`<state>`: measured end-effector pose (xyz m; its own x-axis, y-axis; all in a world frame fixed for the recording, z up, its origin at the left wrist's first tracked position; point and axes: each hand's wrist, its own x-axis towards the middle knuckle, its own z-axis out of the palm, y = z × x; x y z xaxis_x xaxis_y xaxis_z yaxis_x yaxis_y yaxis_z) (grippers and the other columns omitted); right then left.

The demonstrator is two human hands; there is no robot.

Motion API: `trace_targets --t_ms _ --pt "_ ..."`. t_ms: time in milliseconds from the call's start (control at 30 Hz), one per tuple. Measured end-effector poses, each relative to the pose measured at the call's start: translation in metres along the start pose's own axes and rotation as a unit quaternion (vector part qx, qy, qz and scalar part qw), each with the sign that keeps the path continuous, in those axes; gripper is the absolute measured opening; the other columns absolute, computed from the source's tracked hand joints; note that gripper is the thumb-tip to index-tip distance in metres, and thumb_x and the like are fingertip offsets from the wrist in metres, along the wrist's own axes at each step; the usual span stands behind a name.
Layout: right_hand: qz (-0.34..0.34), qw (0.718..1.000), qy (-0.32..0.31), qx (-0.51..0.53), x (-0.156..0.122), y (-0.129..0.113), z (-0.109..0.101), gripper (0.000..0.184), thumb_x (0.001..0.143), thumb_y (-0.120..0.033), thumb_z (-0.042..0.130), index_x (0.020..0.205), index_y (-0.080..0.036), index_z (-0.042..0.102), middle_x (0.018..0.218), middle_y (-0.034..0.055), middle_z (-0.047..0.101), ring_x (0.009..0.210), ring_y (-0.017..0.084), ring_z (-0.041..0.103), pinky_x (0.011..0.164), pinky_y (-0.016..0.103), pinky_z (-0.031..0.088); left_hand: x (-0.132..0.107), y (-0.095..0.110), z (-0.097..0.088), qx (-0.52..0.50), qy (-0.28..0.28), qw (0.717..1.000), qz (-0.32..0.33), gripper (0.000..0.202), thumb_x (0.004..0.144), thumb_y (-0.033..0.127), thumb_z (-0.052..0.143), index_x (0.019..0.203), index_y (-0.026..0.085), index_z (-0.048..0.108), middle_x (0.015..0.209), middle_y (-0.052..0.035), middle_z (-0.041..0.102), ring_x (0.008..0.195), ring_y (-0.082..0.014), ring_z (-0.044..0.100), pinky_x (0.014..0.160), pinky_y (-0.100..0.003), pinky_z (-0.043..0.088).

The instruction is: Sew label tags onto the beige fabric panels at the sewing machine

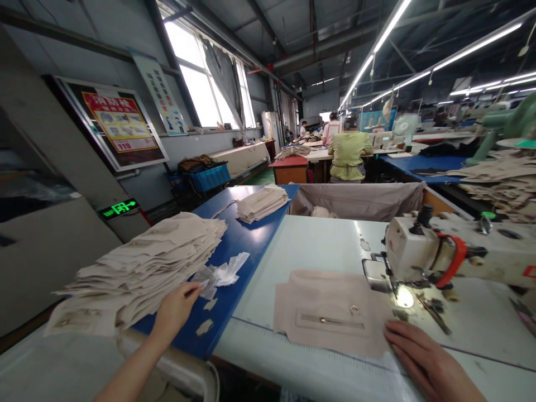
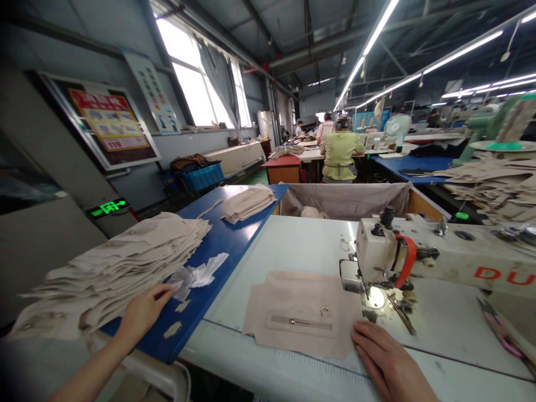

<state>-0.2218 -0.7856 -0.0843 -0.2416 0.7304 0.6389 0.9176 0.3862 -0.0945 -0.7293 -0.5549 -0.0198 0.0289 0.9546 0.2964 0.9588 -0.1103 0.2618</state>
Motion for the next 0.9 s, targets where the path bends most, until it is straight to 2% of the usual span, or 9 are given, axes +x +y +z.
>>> trace_targets --t_ms 67,133,267,367,467,567,667,767,900 --pt "0.01 1.0 -0.001 0.009 -0.001 0.0 0.002 0.029 0.095 -0.037 0.05 0.107 -0.025 0.074 0.11 0.0045 0.073 0.098 0.019 0.071 0.086 0.024 0.059 0.001 0.004 -0.005 0.003 0.027 1.0 -0.012 0.035 0.077 0.044 0.043 0.076 0.024 0.071 0.086 -0.006 0.076 0.085 -0.0273 0.07 0.076 -0.034 0.056" --pt "0.025 1.0 -0.002 0.014 -0.002 -0.001 0.004 0.028 0.095 -0.037 0.051 0.107 -0.025 0.073 0.111 0.005 0.073 0.1 0.019 0.071 0.087 0.025 0.059 0.0 0.014 -0.012 -0.001 0.059 0.998 0.017 0.038 0.079 0.045 0.04 0.078 0.023 0.071 0.089 -0.0073 0.076 0.087 -0.028 0.069 0.08 -0.036 0.056" --pt "0.059 0.998 -0.026 0.028 0.001 -0.009 0.003 0.027 0.096 -0.031 0.05 0.11 -0.024 0.072 0.112 0.0066 0.072 0.105 0.021 0.068 0.093 0.032 0.057 -0.014 0.062 -0.009 -0.017 0.114 0.977 0.181 0.043 0.089 0.045 0.033 0.089 0.022 0.07 0.094 -0.0091 0.073 0.094 -0.028 0.066 0.091 -0.041 0.052" --pt "0.083 0.994 -0.056 0.04 0.006 -0.015 0.0 0.029 0.097 -0.023 0.046 0.111 -0.02 0.07 0.114 0.0101 0.07 0.109 0.022 0.065 0.097 0.037 0.055 -0.031 0.12 0.016 -0.041 0.106 0.939 0.326 0.043 0.097 0.041 0.03 0.103 0.022 0.068 0.096 -0.0074 0.071 0.093 -0.0248 0.065 0.09 -0.039 0.052" --pt "0.088 0.993 -0.068 0.036 0.011 -0.017 0.0 0.028 0.096 -0.021 0.046 0.111 -0.018 0.07 0.115 0.0117 0.07 0.11 0.023 0.065 0.098 0.04 0.054 -0.053 0.19 0.051 -0.082 0.119 0.896 0.421 0.037 0.1 0.033 0.031 0.109 0.019 0.064 0.094 -0.0068 0.07 0.088 -0.0221 0.065 0.085 -0.036 0.053" --pt "0.099 0.991 -0.074 0.045 0.014 -0.018 -0.003 0.027 0.095 -0.02 0.048 0.11 -0.017 0.07 0.115 0.0116 0.07 0.11 0.024 0.064 0.099 0.041 0.053 -0.073 0.259 0.08 -0.109 0.123 0.86 0.484 0.033 0.1 0.021 0.031 0.098 0.018 0.064 0.088 -0.0072 0.068 0.083 -0.0216 0.063 0.078 -0.036 0.053" --pt "0.104 0.987 -0.106 0.058 0.014 -0.02 -0.012 0.028 0.093 -0.019 0.051 0.117 -0.016 0.066 0.121 0.0114 0.067 0.115 0.025 0.061 0.101 0.042 0.051 -0.087 0.31 0.096 -0.118 0.039 0.839 0.53 0.029 0.097 0.012 0.036 0.083 0.018 0.061 0.081 -0.0063 0.063 0.078 -0.0221 0.06 0.072 -0.036 0.052" --pt "0.106 0.981 -0.148 0.067 0.011 -0.021 -0.025 0.033 0.094 -0.019 0.05 0.124 -0.015 0.061 0.13 0.0109 0.063 0.122 0.025 0.057 0.105 0.042 0.047 -0.092 0.33 0.108 -0.121 -0.026 0.829 0.545 0.025 0.094 0.009 0.042 0.079 0.018 0.061 0.079 -0.0049 0.06 0.077 -0.0214 0.058 0.071 -0.035 0.052" --pt "0.099 0.978 -0.172 0.064 0.007 -0.02 -0.036 0.033 0.095 -0.02 0.048 0.126 -0.015 0.06 0.132 0.0112 0.061 0.124 0.023 0.054 0.108 0.04 0.043 -0.09 0.329 0.119 -0.126 -0.045 0.816 0.563 0.023 0.092 0.007 0.045 0.084 0.018 0.064 0.083 -0.0049 0.062 0.08 -0.0202 0.06 0.075 -0.034 0.054"
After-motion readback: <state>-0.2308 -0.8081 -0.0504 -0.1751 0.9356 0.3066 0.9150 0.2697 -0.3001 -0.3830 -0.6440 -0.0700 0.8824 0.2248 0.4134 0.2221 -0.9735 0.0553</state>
